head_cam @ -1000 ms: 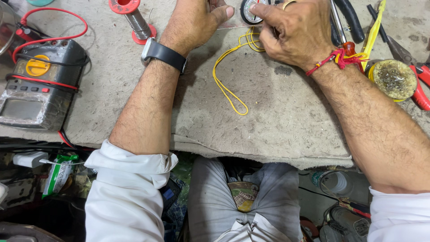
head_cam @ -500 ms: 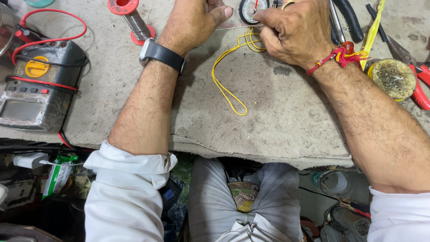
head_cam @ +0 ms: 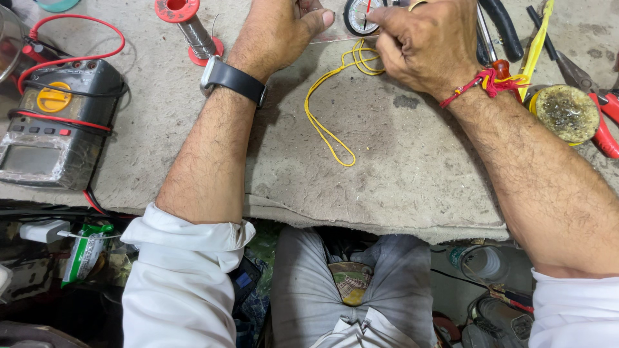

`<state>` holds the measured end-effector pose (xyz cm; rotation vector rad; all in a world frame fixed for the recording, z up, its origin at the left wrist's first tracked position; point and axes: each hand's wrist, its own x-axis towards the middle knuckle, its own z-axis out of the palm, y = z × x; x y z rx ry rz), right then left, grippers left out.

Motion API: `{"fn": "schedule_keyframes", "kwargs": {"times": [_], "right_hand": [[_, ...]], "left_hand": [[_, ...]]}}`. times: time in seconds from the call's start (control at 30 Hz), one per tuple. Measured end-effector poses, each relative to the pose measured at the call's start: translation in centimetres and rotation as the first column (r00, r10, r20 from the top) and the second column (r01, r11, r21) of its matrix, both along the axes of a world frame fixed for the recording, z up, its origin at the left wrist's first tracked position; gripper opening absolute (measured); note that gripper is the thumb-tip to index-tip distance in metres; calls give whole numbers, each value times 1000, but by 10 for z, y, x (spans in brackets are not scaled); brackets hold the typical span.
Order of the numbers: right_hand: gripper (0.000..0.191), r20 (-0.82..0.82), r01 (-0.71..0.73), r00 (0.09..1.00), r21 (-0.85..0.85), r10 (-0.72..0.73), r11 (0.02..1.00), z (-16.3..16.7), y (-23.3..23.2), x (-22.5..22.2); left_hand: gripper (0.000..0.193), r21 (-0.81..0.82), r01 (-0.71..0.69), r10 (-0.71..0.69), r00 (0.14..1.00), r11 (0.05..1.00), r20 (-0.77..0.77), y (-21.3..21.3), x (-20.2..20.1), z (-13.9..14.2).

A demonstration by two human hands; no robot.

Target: The person assembles a small electronic device by attaching a round analog gauge to a rectangular solar panel using a clear plastic sheet. They align the components, secure them with a rubber band, and adjust the connections.

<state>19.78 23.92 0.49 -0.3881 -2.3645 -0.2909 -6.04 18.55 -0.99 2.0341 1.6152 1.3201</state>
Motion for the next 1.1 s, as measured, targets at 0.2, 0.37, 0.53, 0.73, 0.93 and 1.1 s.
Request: {"fn": "schedule_keyframes", "kwargs": {"times": [0.2, 0.37, 0.53, 0.73, 0.93, 1.1], "right_hand": [[28, -52, 51, 998, 192, -41, 980, 3, -1, 1], [15, -118, 97, 990, 199, -74, 975, 0, 2, 6], [9, -89, 129, 989, 136, -118, 982, -3, 4, 7], [39, -18, 51, 999, 153, -49, 987, -4, -1, 1], [42, -9, 83, 997, 186, -83, 979, -6, -2, -4], [40, -2, 110, 994, 185, -112, 976, -10, 0, -3]], "left_hand": [[21, -56, -7, 7, 1000, 998, 8, 0, 0, 1], [19, -38, 29, -28, 999, 999, 27, 1, 0, 0], [14, -31, 12, -13, 1000, 999, -16, 0, -1, 0], [11, -37, -10, 10, 1000, 999, -11, -2, 1, 2], [10, -30, -11, 10, 1000, 999, -12, -3, 1, 0], [12, -16, 12, -13, 1000, 1000, -28, -1, 1, 0]]}}
